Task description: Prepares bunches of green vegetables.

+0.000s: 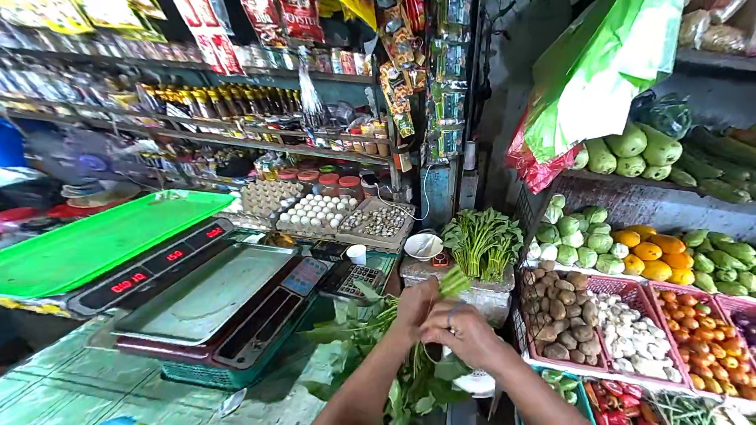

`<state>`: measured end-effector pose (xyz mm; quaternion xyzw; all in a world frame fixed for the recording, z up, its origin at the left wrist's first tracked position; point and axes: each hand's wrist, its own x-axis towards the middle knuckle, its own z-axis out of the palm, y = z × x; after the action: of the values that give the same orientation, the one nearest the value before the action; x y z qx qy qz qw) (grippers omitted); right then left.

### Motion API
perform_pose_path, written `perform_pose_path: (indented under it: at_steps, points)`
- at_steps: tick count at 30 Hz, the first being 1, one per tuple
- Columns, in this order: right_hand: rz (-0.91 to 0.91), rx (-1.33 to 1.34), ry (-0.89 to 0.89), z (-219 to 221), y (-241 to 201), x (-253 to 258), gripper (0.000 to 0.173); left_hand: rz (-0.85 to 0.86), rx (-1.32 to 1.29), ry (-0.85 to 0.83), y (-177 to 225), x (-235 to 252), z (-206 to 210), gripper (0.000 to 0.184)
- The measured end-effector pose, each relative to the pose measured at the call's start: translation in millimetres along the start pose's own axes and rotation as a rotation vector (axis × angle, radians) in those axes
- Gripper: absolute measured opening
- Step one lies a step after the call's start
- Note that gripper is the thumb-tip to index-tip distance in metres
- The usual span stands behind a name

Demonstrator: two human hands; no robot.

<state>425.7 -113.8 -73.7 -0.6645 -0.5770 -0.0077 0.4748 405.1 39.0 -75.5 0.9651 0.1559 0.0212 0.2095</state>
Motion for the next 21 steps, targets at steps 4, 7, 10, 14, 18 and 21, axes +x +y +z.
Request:
perform_pose_path:
  at_steps: [4, 7, 10, 14, 18, 21]
  points:
    - [0.269, 1.063, 0.251, -31.6, 77.4, -38.2, 0.014, -0.216, -0.605, -0.014, 2.0, 60.5, 5.8, 0.081]
    - [0.146, 1.773, 0.546, -50.3, 137.9, -48.7, 0.034, -0.25, -0.955, 0.023, 25.8, 82.8, 34.9, 0.09]
    - [0.249, 1.652, 0.724, -72.0, 169.6, -45.3, 0.049, -0.116, -0.926, -0.074, 54.2, 98.7, 59.5, 0.087]
    - [0.482, 0.796, 0.474, -126.0, 194.9, -41.8, 0.092, 0.166, -0.316, -0.24, 76.1, 113.4, 72.8, 0.078]
    - [0.743, 0.196, 0.112, -164.7, 192.8, -23.6, 0.081, 0.381, 0.04, -0.245, 100.0, 137.3, 79.9, 0.057]
    - [0.796, -0.094, -0.059, -178.5, 192.8, -11.6, 0.056, 0.627, 0.165, -0.233, 111.8, 162.9, 73.9, 0.035]
